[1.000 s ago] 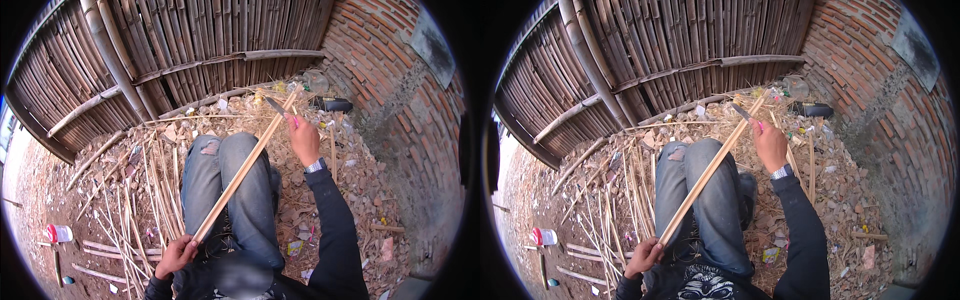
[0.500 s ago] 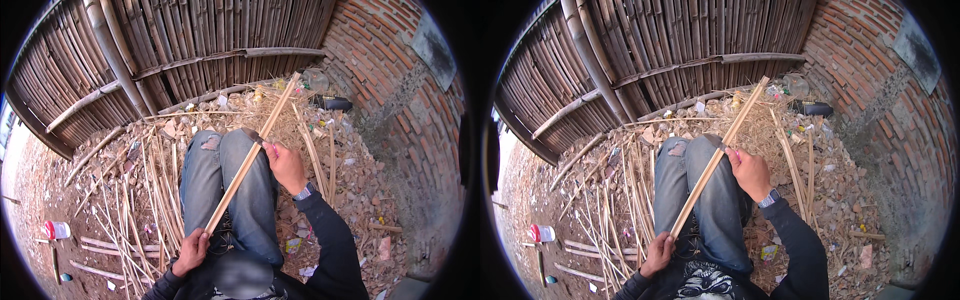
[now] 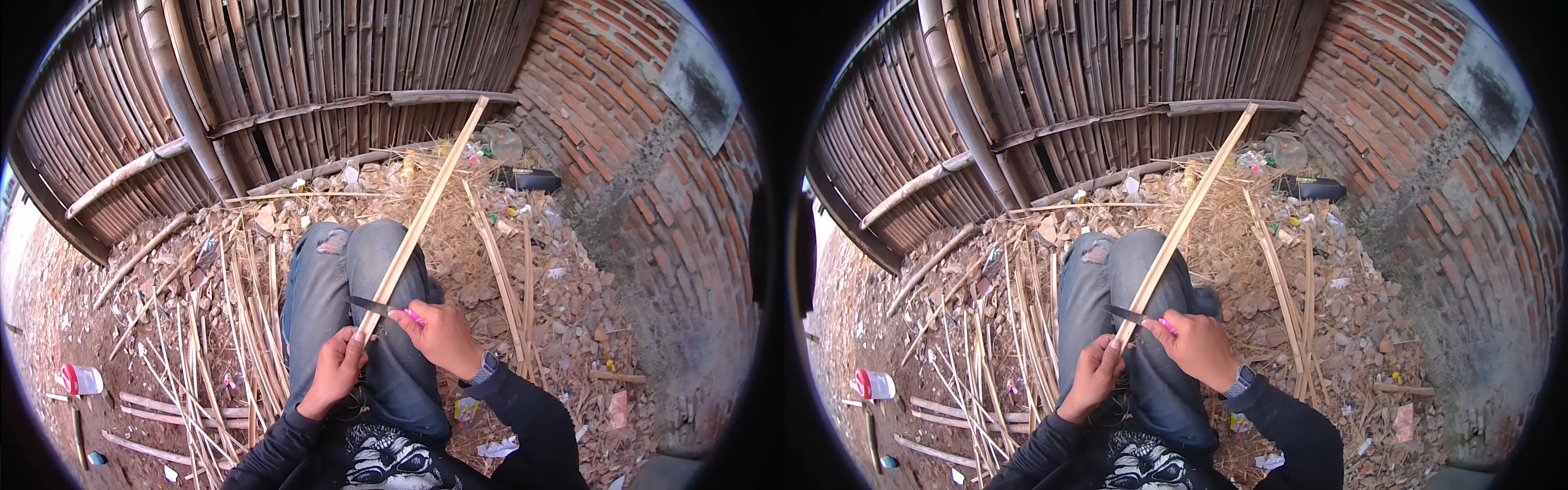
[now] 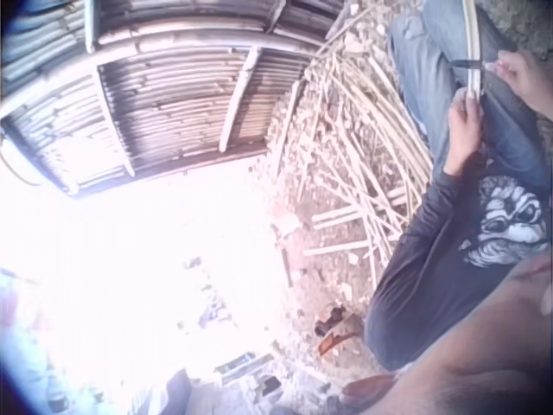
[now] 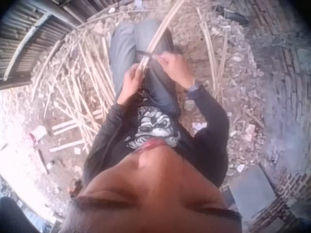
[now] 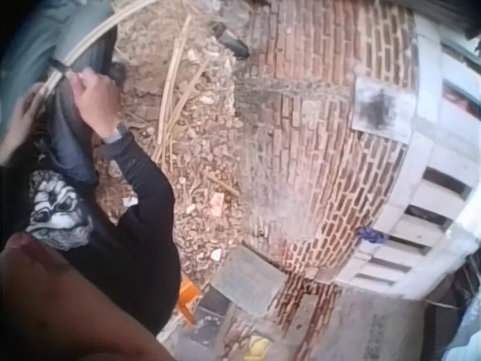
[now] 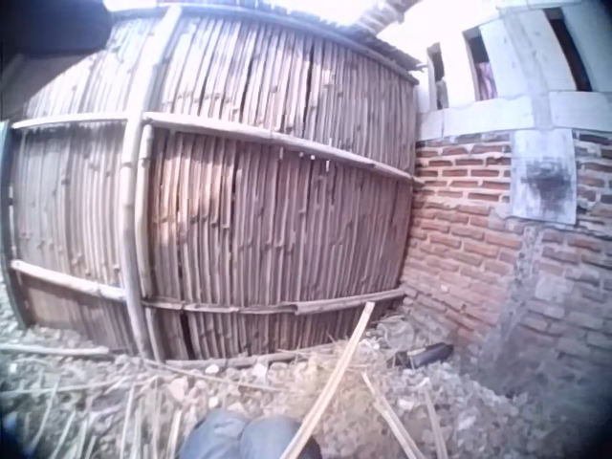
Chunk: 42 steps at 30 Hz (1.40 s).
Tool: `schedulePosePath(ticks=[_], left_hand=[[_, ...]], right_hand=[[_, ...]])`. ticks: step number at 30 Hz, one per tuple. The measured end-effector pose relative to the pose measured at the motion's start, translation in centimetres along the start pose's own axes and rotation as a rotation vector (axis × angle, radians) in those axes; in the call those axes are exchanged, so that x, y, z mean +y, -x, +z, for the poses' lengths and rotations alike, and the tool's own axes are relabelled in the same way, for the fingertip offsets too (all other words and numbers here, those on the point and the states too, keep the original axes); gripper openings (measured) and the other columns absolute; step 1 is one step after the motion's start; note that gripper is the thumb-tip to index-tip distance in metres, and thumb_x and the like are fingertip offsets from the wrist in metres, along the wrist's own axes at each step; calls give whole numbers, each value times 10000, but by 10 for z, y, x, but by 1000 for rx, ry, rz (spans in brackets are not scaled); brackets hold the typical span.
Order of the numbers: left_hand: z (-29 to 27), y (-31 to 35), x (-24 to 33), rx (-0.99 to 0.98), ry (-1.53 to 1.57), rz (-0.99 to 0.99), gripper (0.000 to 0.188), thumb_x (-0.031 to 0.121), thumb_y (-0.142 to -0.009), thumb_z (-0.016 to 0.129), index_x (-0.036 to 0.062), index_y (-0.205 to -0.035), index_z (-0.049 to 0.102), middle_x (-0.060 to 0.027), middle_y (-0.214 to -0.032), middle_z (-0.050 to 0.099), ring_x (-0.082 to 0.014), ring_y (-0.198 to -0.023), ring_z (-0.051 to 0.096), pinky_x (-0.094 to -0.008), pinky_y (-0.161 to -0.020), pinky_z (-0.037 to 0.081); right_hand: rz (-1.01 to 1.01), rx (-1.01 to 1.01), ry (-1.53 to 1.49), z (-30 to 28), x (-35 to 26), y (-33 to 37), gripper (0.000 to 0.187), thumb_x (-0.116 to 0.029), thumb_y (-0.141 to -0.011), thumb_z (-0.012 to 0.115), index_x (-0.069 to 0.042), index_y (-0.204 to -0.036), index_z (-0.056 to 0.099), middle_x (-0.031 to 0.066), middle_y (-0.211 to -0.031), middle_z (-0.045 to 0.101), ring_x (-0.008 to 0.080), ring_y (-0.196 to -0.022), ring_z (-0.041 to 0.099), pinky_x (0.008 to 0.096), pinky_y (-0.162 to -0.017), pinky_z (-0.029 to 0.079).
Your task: The person whittles and cleans a long bamboo strip using a knife, scraping along its length and removing fibers by hand.
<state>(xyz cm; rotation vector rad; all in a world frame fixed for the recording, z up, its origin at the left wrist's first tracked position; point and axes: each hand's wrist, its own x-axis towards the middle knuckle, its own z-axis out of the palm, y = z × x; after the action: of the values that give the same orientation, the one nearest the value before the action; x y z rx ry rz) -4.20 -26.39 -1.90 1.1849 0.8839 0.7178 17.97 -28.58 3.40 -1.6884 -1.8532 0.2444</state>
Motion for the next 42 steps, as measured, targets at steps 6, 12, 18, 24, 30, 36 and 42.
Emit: schedulePosePath(ticks=[6, 12, 18, 24, 30, 36, 42], left_hand=[[-30, 19, -10, 16, 154, -117, 356, 338, -1155, 461, 35, -1110, 642, 50, -633, 436, -51, -467, 357, -233, -438, 288], [-61, 45, -18, 104, 205, -138, 365, 342, -1155, 463, 23, -1116, 637, 44, -635, 441, -59, -486, 381, -238, -456, 325], [-48, 48, -35, 119, 331, -63, 353, 335, -1162, 438, 19, -1176, 596, 17, -657, 460, -76, -487, 383, -247, -457, 345], [-22, 26, -30, 86, 291, 35, 273, 280, -1140, 509, 43, -1268, 555, -25, -761, 605, -104, -584, 559, -225, -551, 464], [22, -8, 0, 13, 163, 171, 263, 210, -1123, 554, 41, -1314, 486, -75, -998, 746, -98, -766, 669, -230, -668, 519], [-15, -11, 56, 294, -365, 439, 274, 202, -1100, 600, -41, -1174, 704, -108, -913, 780, -161, -826, 750, -273, -739, 581], [-100, -12, 145, 771, -1476, 1109, 585, 343, -920, 791, 48, -1390, 606, -167, -1391, 620, -353, -1336, 551, -545, -1178, 369]], right_hand=[[-182, 224, 212, -4, -1, -57, 297, -153, -975, 655, -102, -1263, 706, 90, -904, 527, 277, -850, 583, 424, -765, 499], [-410, 225, 343, 11, 0, -90, 424, -86, -953, 602, -133, -1362, 700, 69, -941, 509, 256, -906, 557, 384, -794, 447], [-563, 252, 368, 22, -17, -100, 356, -123, -941, 637, -100, -1286, 727, 65, -928, 541, 239, -877, 565, 362, -749, 440], [-346, 176, 101, 15, -33, -100, 325, -183, -954, 694, -41, -1245, 718, 117, -952, 603, 296, -865, 647, 428, -730, 500], [-32, -110, -407, 12, -27, -94, 440, -265, -881, 856, 39, -1174, 730, 138, -777, 730, 236, -728, 721, 358, -706, 554], [-110, -84, -390, -28, -12, -106, 218, -197, -874, 823, 9, -857, 754, 219, -711, 665, 366, -614, 646, 433, -591, 478], [-146, -272, -167, -74, 36, -101, 88, -54, -777, 695, -35, -821, 769, 189, -803, 712, 399, -795, 696, 485, -733, 538]])
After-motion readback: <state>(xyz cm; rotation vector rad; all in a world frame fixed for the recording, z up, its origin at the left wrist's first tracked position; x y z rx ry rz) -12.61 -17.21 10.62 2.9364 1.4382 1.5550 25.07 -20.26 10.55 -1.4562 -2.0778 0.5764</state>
